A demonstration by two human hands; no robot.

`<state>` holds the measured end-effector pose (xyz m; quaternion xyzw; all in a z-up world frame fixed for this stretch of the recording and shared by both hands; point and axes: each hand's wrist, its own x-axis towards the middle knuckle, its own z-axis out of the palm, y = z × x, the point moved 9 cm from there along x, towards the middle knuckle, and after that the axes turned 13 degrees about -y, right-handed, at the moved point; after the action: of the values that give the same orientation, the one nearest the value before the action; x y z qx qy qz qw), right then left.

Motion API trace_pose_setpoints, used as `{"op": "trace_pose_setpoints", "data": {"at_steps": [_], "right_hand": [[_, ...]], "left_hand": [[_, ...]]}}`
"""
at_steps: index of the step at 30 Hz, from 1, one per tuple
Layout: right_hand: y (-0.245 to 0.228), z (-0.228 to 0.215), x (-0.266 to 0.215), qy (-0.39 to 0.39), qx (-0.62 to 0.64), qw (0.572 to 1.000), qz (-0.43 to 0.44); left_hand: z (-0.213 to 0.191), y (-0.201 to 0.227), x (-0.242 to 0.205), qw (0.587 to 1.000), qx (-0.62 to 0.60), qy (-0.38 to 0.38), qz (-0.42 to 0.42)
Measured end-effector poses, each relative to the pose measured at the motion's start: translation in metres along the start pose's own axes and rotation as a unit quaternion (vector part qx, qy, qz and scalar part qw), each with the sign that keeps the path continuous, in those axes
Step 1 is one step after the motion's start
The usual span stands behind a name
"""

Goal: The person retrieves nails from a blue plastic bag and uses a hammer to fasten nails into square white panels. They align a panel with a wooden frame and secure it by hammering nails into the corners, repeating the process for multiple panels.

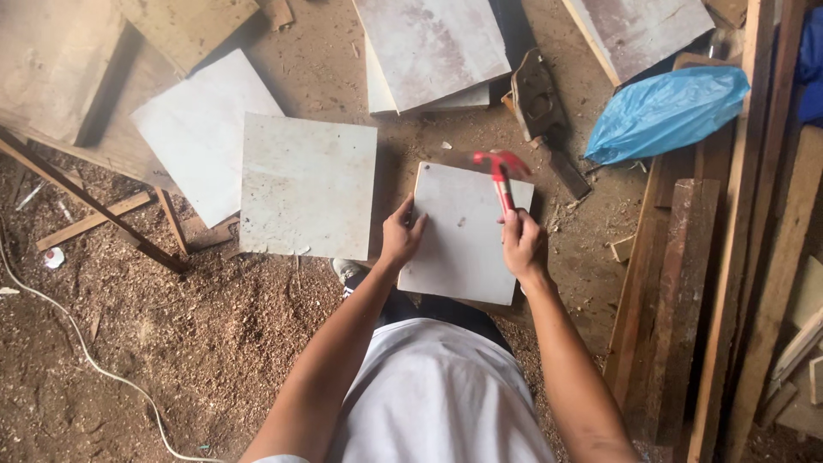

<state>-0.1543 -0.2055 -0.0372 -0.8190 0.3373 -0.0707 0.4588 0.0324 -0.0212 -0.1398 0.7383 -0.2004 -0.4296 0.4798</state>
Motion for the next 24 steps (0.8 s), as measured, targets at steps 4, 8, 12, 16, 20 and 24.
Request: {"op": "trace_pose_setpoints", "data": {"at_steps": [4,8,12,16,20,24], "right_hand": [[-0.026,0.009,-0.004,-0.017,-0.105,0.994,-0.004],[-0.048,0.014,-0.003,-0.020,-0.125,0.992,-0.022],[-0.056,0.018,-0.006,0.003,-0.160,0.987,-0.034],[-0.058,0.040,0.007,0.004,-0.114,0.992,-0.058],[-0.040,0.064,0.030,-0.084,-0.162,0.982,0.047],[-0.036,0.056,0.030,-0.079,-0.207,0.971,0.091]], "left_hand": [[-0.011,0.023,-0.006,0.983,0.156,0.032,0.088],[-0.018,0.043,-0.016,0.958,0.252,0.033,0.132],[-0.019,0.045,-0.020,0.959,0.250,0.016,0.130],[-0.021,0.046,-0.019,0.961,0.247,0.021,0.126],[-0.018,0.042,-0.015,0.962,0.241,0.014,0.130],[-0.018,0.036,-0.018,0.960,0.242,0.021,0.141]]}}
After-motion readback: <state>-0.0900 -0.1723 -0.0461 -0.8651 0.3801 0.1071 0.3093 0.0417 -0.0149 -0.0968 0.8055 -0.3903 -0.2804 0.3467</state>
